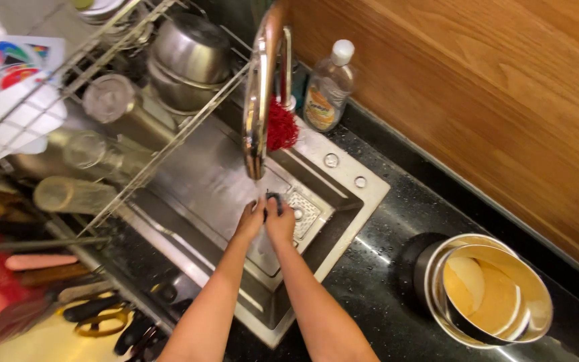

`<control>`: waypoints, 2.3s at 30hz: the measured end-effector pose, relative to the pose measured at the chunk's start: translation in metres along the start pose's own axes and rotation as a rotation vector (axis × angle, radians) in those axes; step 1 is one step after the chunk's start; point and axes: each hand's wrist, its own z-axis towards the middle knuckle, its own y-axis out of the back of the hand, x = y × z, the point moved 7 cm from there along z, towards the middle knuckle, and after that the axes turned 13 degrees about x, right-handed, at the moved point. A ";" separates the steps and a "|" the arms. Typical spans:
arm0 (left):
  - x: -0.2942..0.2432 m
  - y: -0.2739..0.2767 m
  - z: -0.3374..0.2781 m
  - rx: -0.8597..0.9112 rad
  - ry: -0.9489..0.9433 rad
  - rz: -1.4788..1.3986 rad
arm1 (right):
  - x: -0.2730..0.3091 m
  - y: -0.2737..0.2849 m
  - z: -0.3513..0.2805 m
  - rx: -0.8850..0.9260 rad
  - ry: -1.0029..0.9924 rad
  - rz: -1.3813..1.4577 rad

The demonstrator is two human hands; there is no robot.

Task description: Cleaning a metal countertop with a cloth and then washing the cloth in a kitchen sink.

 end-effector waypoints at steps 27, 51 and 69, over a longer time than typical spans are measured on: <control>-0.006 -0.015 -0.068 -0.050 0.401 -0.810 | -0.036 0.019 0.029 0.042 -0.199 -0.043; -0.001 -0.071 -0.054 0.332 0.347 -1.453 | 0.012 -0.007 0.013 0.012 -0.023 -0.565; -0.067 -0.017 -0.129 0.212 0.529 -1.288 | 0.030 -0.006 0.066 0.130 0.084 -1.033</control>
